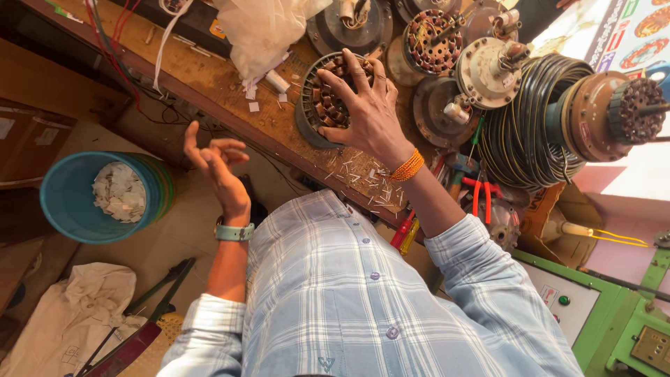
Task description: The person uses red-handled pliers to trim small protruding wire ends from a circular motor stator assembly. The person rotates the stator to access different slots and continues cutting wire ends throughout the clip.
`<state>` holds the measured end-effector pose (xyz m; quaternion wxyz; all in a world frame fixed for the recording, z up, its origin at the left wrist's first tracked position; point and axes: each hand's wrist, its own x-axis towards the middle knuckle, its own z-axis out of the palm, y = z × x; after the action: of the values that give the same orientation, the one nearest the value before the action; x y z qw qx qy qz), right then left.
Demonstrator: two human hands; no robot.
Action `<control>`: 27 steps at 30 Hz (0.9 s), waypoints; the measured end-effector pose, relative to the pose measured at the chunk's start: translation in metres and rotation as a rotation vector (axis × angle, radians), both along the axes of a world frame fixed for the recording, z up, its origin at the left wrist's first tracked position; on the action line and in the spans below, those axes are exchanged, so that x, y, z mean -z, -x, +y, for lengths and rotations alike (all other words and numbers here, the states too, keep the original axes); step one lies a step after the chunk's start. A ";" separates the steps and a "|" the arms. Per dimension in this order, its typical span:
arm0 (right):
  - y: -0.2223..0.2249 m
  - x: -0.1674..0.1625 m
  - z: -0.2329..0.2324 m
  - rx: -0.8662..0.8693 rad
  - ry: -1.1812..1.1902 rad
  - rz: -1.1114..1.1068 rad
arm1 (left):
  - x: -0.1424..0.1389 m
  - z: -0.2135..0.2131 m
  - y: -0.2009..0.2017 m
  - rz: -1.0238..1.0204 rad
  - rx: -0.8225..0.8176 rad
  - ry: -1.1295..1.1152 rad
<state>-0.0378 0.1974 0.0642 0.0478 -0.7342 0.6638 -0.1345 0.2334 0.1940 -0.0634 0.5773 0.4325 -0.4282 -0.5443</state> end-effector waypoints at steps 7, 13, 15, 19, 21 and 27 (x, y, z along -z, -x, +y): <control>0.066 0.013 0.094 0.229 0.255 -0.516 | -0.040 -0.042 0.053 -0.180 0.450 -0.077; 0.086 0.081 0.252 0.830 0.150 -0.780 | -0.041 -0.056 0.086 -0.529 0.350 0.305; 0.087 0.098 0.304 1.063 0.135 -0.673 | -0.034 -0.058 0.093 -0.485 0.384 0.255; 0.086 0.117 0.372 1.207 0.227 -0.599 | -0.026 -0.046 0.100 -0.208 0.590 -0.055; 0.087 0.115 0.384 1.214 0.308 -0.533 | -0.030 -0.034 0.099 -0.155 0.654 -0.140; 0.137 0.104 0.351 1.242 0.440 -0.331 | -0.025 -0.024 0.111 0.042 0.741 -0.179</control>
<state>-0.1752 0.5482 -0.0401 -0.0878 -0.1789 0.9036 -0.3793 0.1224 0.1703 -0.0380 0.3100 0.2858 -0.4945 -0.7600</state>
